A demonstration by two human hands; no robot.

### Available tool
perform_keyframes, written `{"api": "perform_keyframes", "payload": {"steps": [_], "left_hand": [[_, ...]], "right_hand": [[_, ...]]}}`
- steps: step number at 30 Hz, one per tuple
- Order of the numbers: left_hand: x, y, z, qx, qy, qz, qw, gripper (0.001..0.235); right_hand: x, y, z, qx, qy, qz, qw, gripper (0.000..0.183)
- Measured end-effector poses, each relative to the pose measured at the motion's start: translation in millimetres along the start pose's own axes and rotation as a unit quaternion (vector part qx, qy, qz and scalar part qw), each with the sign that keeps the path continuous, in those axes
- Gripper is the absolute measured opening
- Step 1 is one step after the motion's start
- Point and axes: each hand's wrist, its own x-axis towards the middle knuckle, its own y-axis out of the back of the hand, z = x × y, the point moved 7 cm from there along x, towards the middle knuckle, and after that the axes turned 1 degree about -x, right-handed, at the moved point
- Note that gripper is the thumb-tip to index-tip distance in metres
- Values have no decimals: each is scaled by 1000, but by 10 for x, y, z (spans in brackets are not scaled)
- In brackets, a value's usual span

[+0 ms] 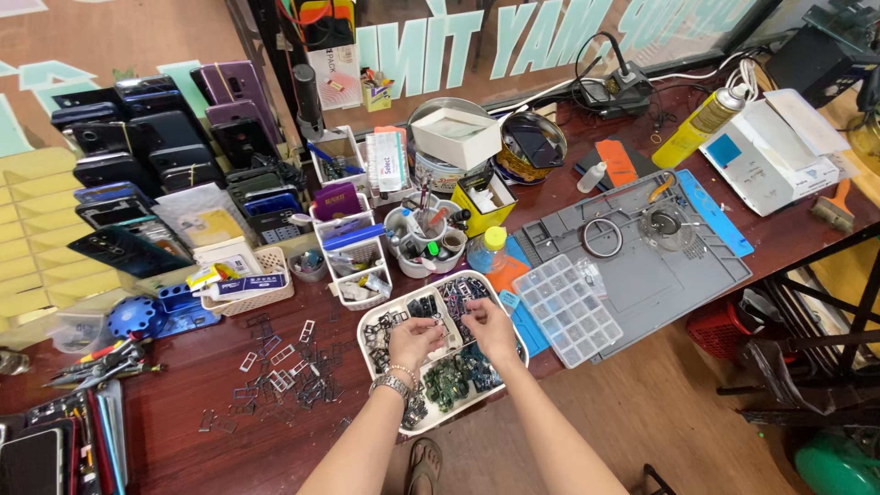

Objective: The person sorts small electronic components from a tray onto a workbench. They pick up individual pieces, examine them, and place them in a pile on the table. The person continues this process throughout the video.

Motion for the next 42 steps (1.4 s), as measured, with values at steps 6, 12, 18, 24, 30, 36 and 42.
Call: {"api": "perform_keyframes", "payload": {"steps": [6, 12, 18, 24, 30, 36, 42], "left_hand": [[87, 28, -38, 8, -18, 21, 1000, 14], [82, 385, 146, 50, -29, 26, 998, 14], [-207, 928, 422, 169, -29, 170, 971, 23], [-377, 991, 441, 170, -19, 177, 969, 23], [-481, 1024, 430, 155, -8, 167, 974, 23], [-493, 1298, 472, 108, -24, 169, 979, 21], [-513, 1714, 621, 109, -26, 184, 977, 18]], "right_hand": [[53, -198, 62, -21, 66, -30, 997, 22], [21, -869, 60, 166, -43, -208, 963, 19], [-217, -1166, -167, 23, -47, -258, 965, 19], [-258, -932, -584, -62, 96, -117, 987, 20], [-279, -1235, -637, -32, 39, -200, 978, 20], [-421, -1590, -835, -44, 58, -230, 970, 21], [-497, -1953, -1045, -12, 44, -259, 965, 19]]}}
